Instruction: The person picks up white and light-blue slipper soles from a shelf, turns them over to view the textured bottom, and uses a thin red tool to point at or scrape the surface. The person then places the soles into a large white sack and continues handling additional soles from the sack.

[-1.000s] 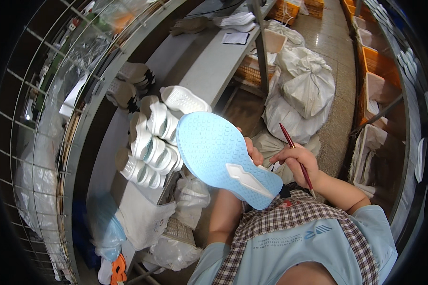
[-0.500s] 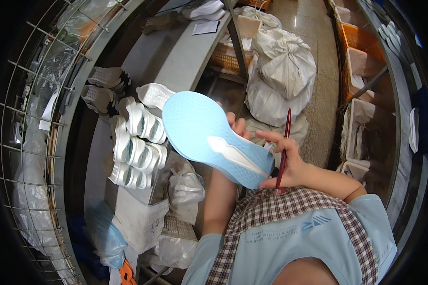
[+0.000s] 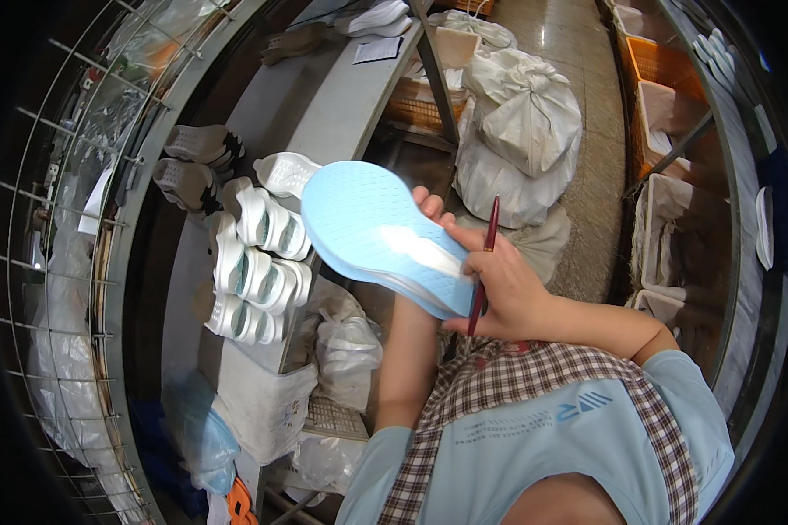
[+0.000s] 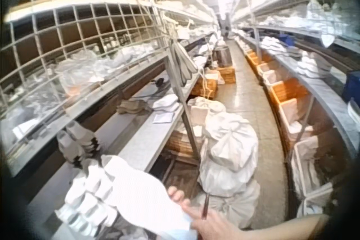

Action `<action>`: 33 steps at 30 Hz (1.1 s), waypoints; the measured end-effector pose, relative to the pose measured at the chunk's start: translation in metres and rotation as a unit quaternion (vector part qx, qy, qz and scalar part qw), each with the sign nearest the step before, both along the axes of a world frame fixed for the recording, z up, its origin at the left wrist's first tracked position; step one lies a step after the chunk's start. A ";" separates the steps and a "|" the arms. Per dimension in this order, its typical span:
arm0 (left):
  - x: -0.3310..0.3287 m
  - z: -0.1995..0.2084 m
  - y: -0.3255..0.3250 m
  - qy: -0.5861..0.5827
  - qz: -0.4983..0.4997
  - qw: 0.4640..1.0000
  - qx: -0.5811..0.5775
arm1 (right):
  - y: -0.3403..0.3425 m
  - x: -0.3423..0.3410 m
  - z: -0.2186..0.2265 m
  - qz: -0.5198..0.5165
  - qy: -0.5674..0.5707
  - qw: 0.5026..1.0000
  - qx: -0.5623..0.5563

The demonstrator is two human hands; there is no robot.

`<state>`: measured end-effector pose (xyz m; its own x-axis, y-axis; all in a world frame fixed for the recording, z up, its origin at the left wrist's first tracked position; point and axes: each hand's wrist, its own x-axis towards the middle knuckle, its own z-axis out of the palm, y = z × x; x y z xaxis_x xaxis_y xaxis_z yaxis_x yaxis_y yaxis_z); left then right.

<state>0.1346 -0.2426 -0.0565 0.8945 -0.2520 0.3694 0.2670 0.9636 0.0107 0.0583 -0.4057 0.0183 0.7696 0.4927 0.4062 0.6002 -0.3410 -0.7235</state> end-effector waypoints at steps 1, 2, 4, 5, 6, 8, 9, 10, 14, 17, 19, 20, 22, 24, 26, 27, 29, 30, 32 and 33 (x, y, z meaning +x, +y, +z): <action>0.002 -0.002 0.001 -0.007 -0.039 0.999 -0.011 | 0.003 0.001 0.000 -0.010 0.020 1.000 -0.018; -0.010 -0.006 -0.001 0.116 0.090 0.988 0.055 | 0.001 0.004 0.000 -0.015 0.004 0.999 0.043; -0.017 -0.008 0.003 0.140 0.110 0.967 0.180 | -0.001 0.011 -0.001 -0.004 0.233 0.919 0.318; -0.017 -0.007 0.006 0.106 0.088 0.981 0.137 | -0.003 0.014 -0.003 0.008 0.338 0.831 0.441; -0.016 -0.005 0.009 0.072 0.063 0.991 0.096 | -0.010 0.018 -0.004 0.022 0.375 0.789 0.486; -0.014 0.000 0.014 -0.020 -0.003 0.997 -0.071 | -0.020 0.024 -0.007 0.004 0.376 0.752 0.542; -0.019 0.002 0.015 -0.012 0.037 0.998 -0.055 | -0.026 0.025 -0.009 -0.023 0.375 0.751 0.543; -0.018 0.006 0.018 -0.036 0.024 0.998 -0.049 | -0.031 0.027 -0.010 -0.033 0.386 0.737 0.553; -0.019 0.017 0.021 -0.075 0.019 0.997 -0.008 | -0.046 0.028 -0.017 -0.016 0.401 0.693 0.599; -0.020 0.021 0.023 -0.082 0.012 0.996 0.011 | -0.050 0.025 -0.021 -0.022 0.411 0.690 0.595; -0.019 0.022 0.024 -0.091 -0.005 0.996 0.012 | -0.051 0.023 -0.023 -0.032 0.412 0.688 0.597; -0.018 0.023 0.024 -0.100 -0.015 0.995 0.008 | -0.051 0.022 -0.024 -0.034 0.412 0.686 0.599; -0.018 0.023 0.025 -0.106 -0.024 0.994 0.010 | -0.051 0.020 -0.024 -0.030 0.405 0.688 0.601; -0.018 0.025 0.025 -0.104 -0.024 0.994 0.015 | -0.051 0.019 -0.023 -0.029 0.399 0.691 0.601; -0.020 0.027 0.024 -0.110 -0.016 0.994 0.022 | -0.049 0.017 -0.022 -0.030 0.395 0.696 0.598; -0.021 0.028 0.024 -0.113 -0.012 0.993 0.023 | -0.049 0.017 -0.021 -0.038 0.394 0.696 0.599; -0.021 0.029 0.024 -0.116 -0.010 0.993 0.021 | -0.047 0.015 -0.021 -0.054 0.387 0.697 0.601; -0.021 0.029 0.024 -0.117 -0.010 0.993 0.020 | -0.046 0.014 -0.021 -0.059 0.382 0.706 0.594; -0.020 0.024 0.026 -0.119 -0.016 0.993 0.023 | -0.043 0.012 -0.023 -0.059 0.364 0.726 0.581; -0.019 0.020 0.027 -0.107 -0.020 0.994 0.015 | -0.042 0.011 -0.024 -0.061 0.342 0.764 0.544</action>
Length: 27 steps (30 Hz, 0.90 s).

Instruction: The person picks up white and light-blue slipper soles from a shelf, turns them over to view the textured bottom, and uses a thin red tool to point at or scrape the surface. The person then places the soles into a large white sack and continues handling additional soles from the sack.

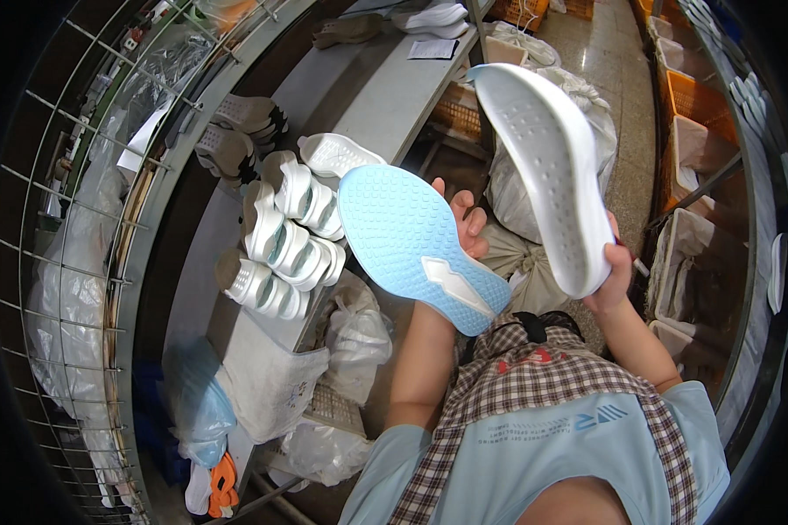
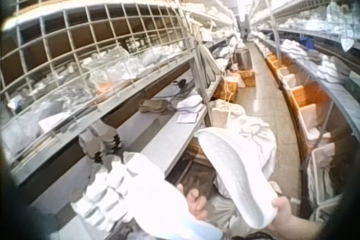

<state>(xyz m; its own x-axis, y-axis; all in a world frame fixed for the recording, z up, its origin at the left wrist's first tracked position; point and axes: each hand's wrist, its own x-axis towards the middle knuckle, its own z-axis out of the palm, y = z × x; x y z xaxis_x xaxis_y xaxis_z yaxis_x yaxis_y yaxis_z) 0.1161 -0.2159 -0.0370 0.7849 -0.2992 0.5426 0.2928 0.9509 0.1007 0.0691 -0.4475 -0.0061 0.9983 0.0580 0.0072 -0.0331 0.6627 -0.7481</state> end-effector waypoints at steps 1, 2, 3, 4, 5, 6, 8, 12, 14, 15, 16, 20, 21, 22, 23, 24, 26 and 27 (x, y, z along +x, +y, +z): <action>0.001 -0.006 0.000 0.010 0.010 1.000 0.011 | 0.003 -0.001 -0.003 0.009 -0.045 0.997 -0.054; 0.000 -0.013 0.000 0.033 0.016 0.999 0.013 | 0.004 -0.001 -0.005 0.019 -0.090 0.991 -0.102; 0.000 -0.021 -0.003 0.084 0.029 0.996 0.007 | 0.008 -0.002 -0.009 0.038 -0.141 0.984 -0.101; -0.004 -0.030 -0.008 0.140 0.095 0.984 0.063 | 0.011 -0.004 -0.012 0.070 -0.167 0.973 -0.144; -0.006 -0.037 -0.012 0.220 0.093 0.963 0.122 | 0.016 -0.002 -0.016 0.090 -0.249 0.943 -0.201; -0.007 -0.043 -0.016 0.327 0.108 0.920 0.190 | 0.020 -0.006 -0.019 0.113 -0.275 0.915 -0.275; -0.013 -0.043 -0.012 0.260 0.009 0.958 0.120 | 0.023 -0.005 -0.025 0.091 -0.348 0.865 -0.349; -0.030 -0.026 -0.018 0.210 0.075 0.938 0.265 | 0.023 -0.003 -0.027 0.156 -0.154 0.960 -0.173; -0.023 -0.016 -0.019 0.237 0.039 0.931 0.275 | 0.017 0.004 -0.023 0.202 -0.081 0.973 -0.080; -0.020 -0.012 -0.020 0.243 0.043 0.922 0.300 | 0.012 0.009 -0.019 0.208 -0.060 0.966 -0.141; -0.016 -0.009 -0.020 0.233 0.043 0.920 0.311 | 0.011 0.012 -0.016 0.193 -0.068 0.964 -0.172; -0.025 -0.010 -0.032 0.204 0.289 0.844 0.402 | 0.009 0.017 -0.005 0.166 -0.168 0.939 -0.250; -0.026 -0.010 -0.034 0.188 0.330 0.805 0.456 | 0.010 0.017 -0.005 0.152 -0.180 0.919 -0.317; -0.027 -0.011 -0.036 0.158 0.375 0.766 0.498 | 0.012 0.015 -0.005 0.128 -0.215 0.888 -0.387; -0.029 -0.011 -0.038 0.140 0.407 0.724 0.539 | 0.013 0.013 -0.005 0.133 -0.189 0.890 -0.394; -0.028 -0.011 -0.038 0.056 0.470 0.681 0.558 | 0.015 0.011 -0.007 0.130 -0.184 0.886 -0.405; -0.030 -0.011 -0.039 -0.018 0.527 0.581 0.620 | 0.017 0.009 -0.011 0.115 -0.184 0.885 -0.412; -0.031 -0.011 -0.040 -0.005 0.518 0.584 0.625 | 0.018 0.009 -0.013 0.103 -0.190 0.887 -0.407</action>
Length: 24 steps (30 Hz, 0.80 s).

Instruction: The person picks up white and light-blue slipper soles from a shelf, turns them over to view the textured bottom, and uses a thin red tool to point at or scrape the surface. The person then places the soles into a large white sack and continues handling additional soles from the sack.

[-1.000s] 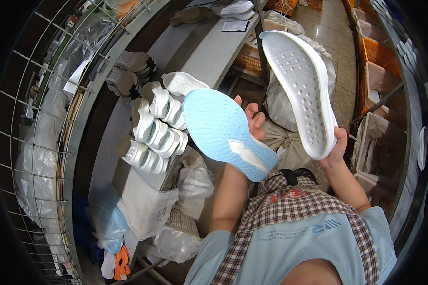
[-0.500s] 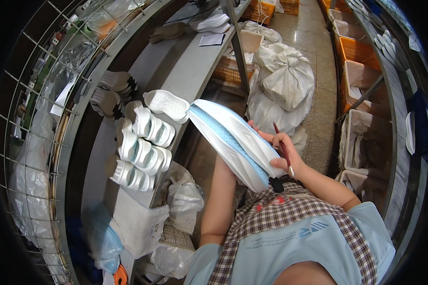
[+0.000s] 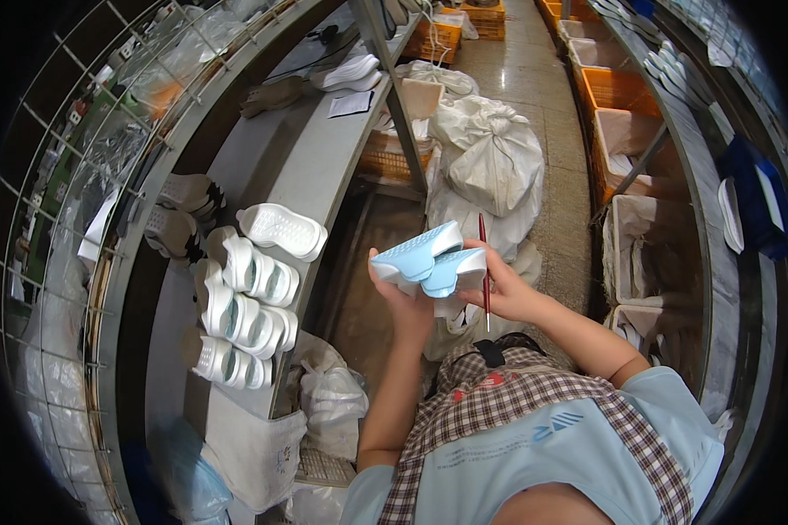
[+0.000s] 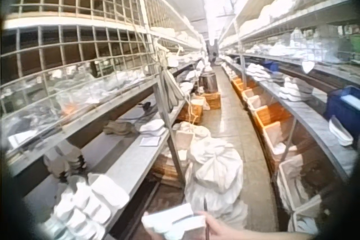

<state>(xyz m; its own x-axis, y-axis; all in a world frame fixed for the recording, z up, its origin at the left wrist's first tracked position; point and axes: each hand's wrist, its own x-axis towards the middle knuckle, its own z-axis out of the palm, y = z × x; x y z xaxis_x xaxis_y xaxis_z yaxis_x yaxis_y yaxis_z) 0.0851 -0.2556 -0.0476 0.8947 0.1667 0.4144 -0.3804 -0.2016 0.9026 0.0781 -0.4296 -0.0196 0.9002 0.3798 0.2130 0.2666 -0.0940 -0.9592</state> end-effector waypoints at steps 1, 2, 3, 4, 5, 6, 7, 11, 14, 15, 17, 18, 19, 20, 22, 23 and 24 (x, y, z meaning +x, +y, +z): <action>0.000 0.000 0.000 -0.009 0.001 1.000 0.010 | 0.001 0.000 -0.002 -0.007 -0.009 1.000 0.009; 0.000 0.000 0.000 -0.018 0.002 1.000 0.020 | 0.000 0.000 -0.004 -0.007 -0.029 0.999 0.014; 0.000 0.000 0.001 -0.038 -0.004 0.999 0.027 | 0.000 -0.001 -0.006 -0.009 -0.024 1.000 0.017; 0.000 0.000 0.001 -0.037 -0.010 0.999 0.017 | 0.000 -0.001 -0.007 -0.010 -0.024 0.999 0.021; 0.000 -0.001 0.001 -0.042 -0.009 0.999 0.031 | 0.000 -0.002 -0.008 -0.009 -0.035 0.999 0.023; 0.000 -0.001 0.001 -0.051 -0.014 0.998 0.036 | 0.000 -0.003 -0.009 -0.013 -0.029 0.999 0.024; 0.001 -0.002 0.002 -0.061 -0.018 0.997 0.041 | 0.001 -0.003 -0.009 -0.013 -0.035 0.999 0.025; 0.002 -0.003 0.006 -0.074 -0.026 0.995 0.061 | 0.003 -0.004 -0.011 -0.021 -0.051 0.998 0.029; 0.002 -0.001 0.008 -0.086 -0.039 0.994 0.053 | 0.005 -0.006 -0.012 -0.026 -0.049 0.998 0.037; 0.002 0.001 0.008 -0.086 -0.043 0.994 0.044 | 0.006 -0.006 -0.011 -0.030 -0.046 0.998 0.030; 0.001 0.005 0.006 -0.059 -0.041 0.997 0.013 | 0.008 -0.007 -0.010 -0.031 -0.055 0.998 0.020; 0.001 0.008 0.004 -0.032 -0.036 0.999 -0.008 | 0.010 -0.007 -0.008 -0.045 -0.078 0.996 -0.002; 0.001 0.012 0.003 -0.003 -0.029 0.999 -0.036 | 0.012 -0.006 -0.007 -0.064 -0.103 0.992 -0.017; 0.004 0.017 -0.001 0.088 -0.047 0.984 -0.147 | 0.013 -0.004 -0.005 -0.087 -0.141 0.986 -0.027; 0.008 0.028 -0.001 0.167 -0.149 0.939 -0.259 | 0.015 0.007 -0.001 -0.104 -0.030 0.988 0.109; 0.013 0.036 0.005 0.226 -0.217 0.895 -0.318 | 0.014 0.013 0.001 -0.109 0.037 0.976 0.185; 0.015 0.044 0.013 0.297 -0.219 0.887 -0.277 | 0.008 0.017 0.002 -0.106 0.155 0.946 0.265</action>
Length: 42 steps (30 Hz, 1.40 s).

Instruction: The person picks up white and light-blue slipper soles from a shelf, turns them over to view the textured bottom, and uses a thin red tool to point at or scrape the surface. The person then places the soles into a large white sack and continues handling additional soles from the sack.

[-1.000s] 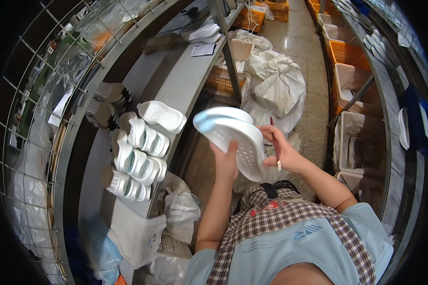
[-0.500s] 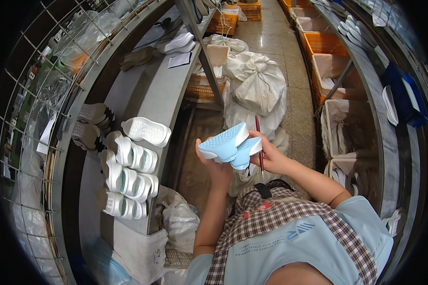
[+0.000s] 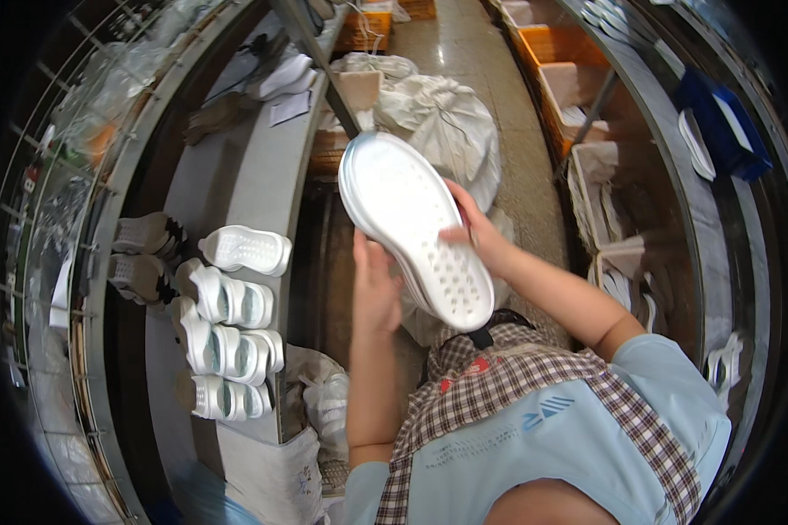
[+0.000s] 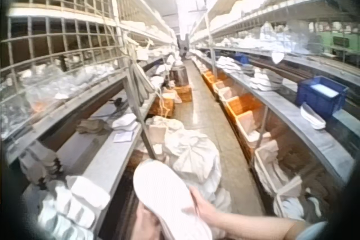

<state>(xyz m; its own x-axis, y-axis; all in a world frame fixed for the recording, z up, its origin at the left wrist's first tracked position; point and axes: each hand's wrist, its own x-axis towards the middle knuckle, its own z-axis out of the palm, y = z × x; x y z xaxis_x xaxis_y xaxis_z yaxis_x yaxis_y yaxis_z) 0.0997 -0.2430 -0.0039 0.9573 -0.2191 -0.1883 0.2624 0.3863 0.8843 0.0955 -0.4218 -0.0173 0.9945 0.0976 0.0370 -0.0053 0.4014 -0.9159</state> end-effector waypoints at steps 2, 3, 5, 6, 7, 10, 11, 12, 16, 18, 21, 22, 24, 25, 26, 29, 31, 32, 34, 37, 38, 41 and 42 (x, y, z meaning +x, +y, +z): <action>0.006 0.013 0.006 0.016 -0.067 0.995 -0.072 | -0.014 0.010 0.002 0.069 0.098 0.978 0.169; 0.007 0.016 0.005 0.009 -0.094 0.992 -0.082 | -0.022 0.010 0.002 0.122 0.231 0.937 0.231; 0.008 0.018 -0.007 -0.024 -0.109 0.986 -0.123 | -0.029 0.007 -0.002 0.135 0.257 0.899 0.328; 0.009 0.018 -0.012 -0.031 -0.115 0.986 -0.117 | -0.031 0.005 -0.005 0.122 0.255 0.895 0.345; 0.010 0.017 -0.018 -0.038 -0.121 0.986 -0.111 | -0.033 0.002 -0.009 0.115 0.251 0.889 0.366; 0.017 0.010 -0.036 -0.032 -0.144 0.981 -0.122 | -0.045 -0.005 -0.018 0.080 0.245 0.877 0.406; 0.019 0.008 -0.042 -0.039 -0.159 0.978 -0.127 | -0.051 -0.008 -0.020 0.076 0.227 0.873 0.425; 0.020 0.005 -0.048 -0.035 -0.162 0.978 -0.123 | -0.057 -0.011 -0.022 0.079 0.223 0.869 0.435; 0.019 0.000 -0.074 -0.038 -0.166 0.985 -0.038 | -0.083 -0.020 -0.024 -0.007 0.238 0.900 0.365; 0.010 0.000 -0.090 -0.059 -0.174 0.983 0.014 | -0.092 -0.026 -0.023 -0.128 0.180 0.942 0.251; -0.002 -0.011 -0.129 0.046 -0.200 0.978 -0.036 | -0.115 -0.045 -0.023 -0.231 0.035 0.972 -0.016; -0.009 -0.018 -0.147 0.008 -0.208 0.978 0.007 | -0.119 -0.049 -0.023 -0.263 0.016 0.961 -0.089; -0.024 -0.028 -0.177 -0.004 -0.224 0.974 0.028 | -0.139 -0.057 -0.022 -0.296 -0.027 0.944 -0.141; -0.025 -0.031 -0.194 -0.001 -0.227 0.974 0.008 | -0.152 -0.064 -0.021 -0.301 -0.030 0.944 -0.133; -0.022 -0.032 -0.210 0.014 -0.245 0.969 -0.007 | -0.166 -0.071 -0.020 -0.302 0.001 0.945 -0.126; -0.009 -0.030 -0.260 0.053 -0.296 0.953 -0.050 | -0.219 -0.111 -0.018 -0.410 -0.052 0.907 -0.079; -0.002 -0.029 -0.310 0.059 -0.320 0.945 -0.041 | -0.253 -0.150 -0.019 -0.489 -0.113 0.856 -0.125; 0.003 -0.027 -0.339 0.051 -0.343 0.937 -0.039 | -0.268 -0.168 -0.022 -0.505 -0.135 0.848 -0.088; 0.013 -0.021 -0.399 0.032 -0.378 0.925 -0.025 | -0.286 -0.204 -0.029 -0.555 -0.117 0.818 -0.096; 0.020 -0.014 -0.509 -0.004 -0.420 0.907 -0.037 | -0.298 -0.263 -0.043 -0.564 -0.004 0.794 -0.227; 0.021 -0.011 -0.548 -0.001 -0.429 0.903 -0.035 | -0.300 -0.274 -0.047 -0.565 0.010 0.793 -0.227; 0.018 -0.005 -0.665 0.024 -0.476 0.877 -0.065 | -0.297 -0.300 -0.057 -0.573 0.042 0.773 -0.267; 0.013 -0.007 -0.698 0.020 -0.481 0.872 -0.088 | -0.296 -0.305 -0.060 -0.578 0.061 0.783 -0.223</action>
